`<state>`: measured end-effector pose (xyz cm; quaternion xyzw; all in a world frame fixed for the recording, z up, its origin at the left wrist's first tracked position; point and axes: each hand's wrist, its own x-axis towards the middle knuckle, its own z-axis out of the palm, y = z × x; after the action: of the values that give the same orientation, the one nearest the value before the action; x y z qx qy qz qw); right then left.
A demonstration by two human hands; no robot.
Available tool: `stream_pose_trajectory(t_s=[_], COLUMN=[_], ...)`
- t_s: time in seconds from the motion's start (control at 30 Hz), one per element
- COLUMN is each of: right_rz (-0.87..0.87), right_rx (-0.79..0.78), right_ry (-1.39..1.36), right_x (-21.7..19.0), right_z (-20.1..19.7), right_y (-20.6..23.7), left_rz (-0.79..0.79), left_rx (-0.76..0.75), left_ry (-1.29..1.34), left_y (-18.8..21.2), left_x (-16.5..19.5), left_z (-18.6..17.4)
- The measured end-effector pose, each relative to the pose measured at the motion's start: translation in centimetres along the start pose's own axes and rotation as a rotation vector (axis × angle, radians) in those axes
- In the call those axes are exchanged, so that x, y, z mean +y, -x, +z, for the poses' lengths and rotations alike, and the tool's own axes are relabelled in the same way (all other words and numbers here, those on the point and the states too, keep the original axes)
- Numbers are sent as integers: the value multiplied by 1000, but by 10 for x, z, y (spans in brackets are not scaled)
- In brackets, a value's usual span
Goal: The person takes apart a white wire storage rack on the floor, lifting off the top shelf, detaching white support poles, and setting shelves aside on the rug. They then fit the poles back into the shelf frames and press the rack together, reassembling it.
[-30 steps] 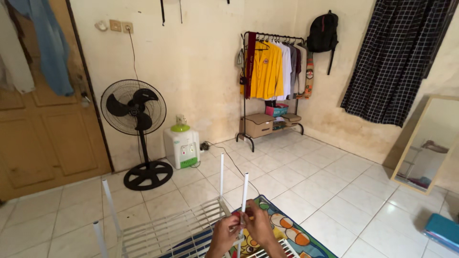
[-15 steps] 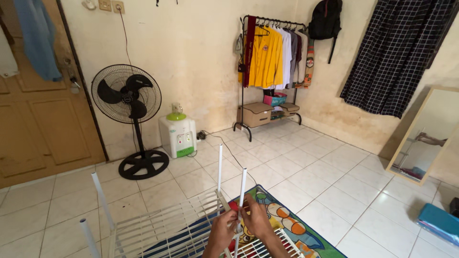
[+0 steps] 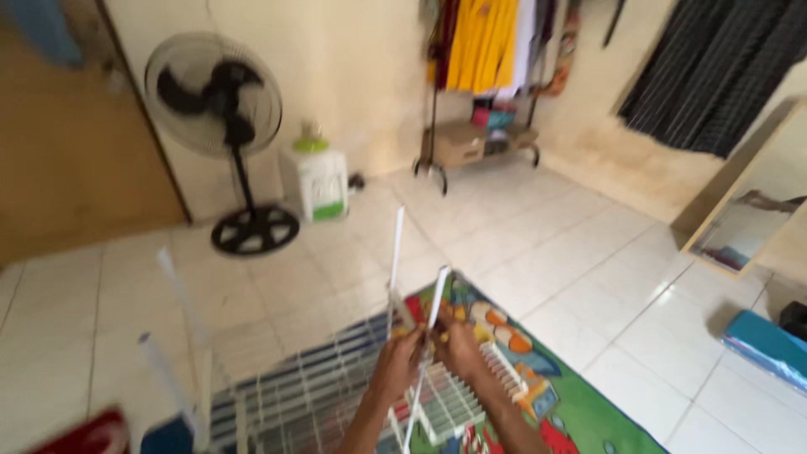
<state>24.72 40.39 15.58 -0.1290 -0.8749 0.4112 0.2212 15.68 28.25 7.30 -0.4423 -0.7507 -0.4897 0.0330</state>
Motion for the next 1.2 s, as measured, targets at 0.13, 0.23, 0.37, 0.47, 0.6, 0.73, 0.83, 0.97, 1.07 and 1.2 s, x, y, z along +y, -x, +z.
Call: stream_pose_trajectory(t_s=[0.13,0.23,0.37,0.47,0.6,0.73,0.83,0.97,1.07,1.2], right_rz=[-195,-139,-114,-189,-132,-229,-157,130,-239,25], right_rx=[70,20,28,4,-17,36,42,-95,-36,210], right_ry=[32,49,70,84,2,8,70,196,-301,-324], right_x=[8,15,30,39,42,34,27,24,28,37], right_z=[3,6,9,12,14,19,23,22,33,61], right_y=[-8,-14,-20,-26,-30,-23,-21,-40,-59,-61], left_rz=[4,74,78,72,240,28,-107,-153,-82,-99], left_rx=[54,104,261,463,832,1114,957,846,840,797], left_ry=[106,62,-44,-190,-333,-744,12,120,5,33], left_y=[-4,4,52,87,118,130,120,119,122,123], left_x=[8,16,26,32,42,56,53,35,24,14], left_z=[-9,-21,-52,-90,-185,-269,-299,-301,-301,-304])
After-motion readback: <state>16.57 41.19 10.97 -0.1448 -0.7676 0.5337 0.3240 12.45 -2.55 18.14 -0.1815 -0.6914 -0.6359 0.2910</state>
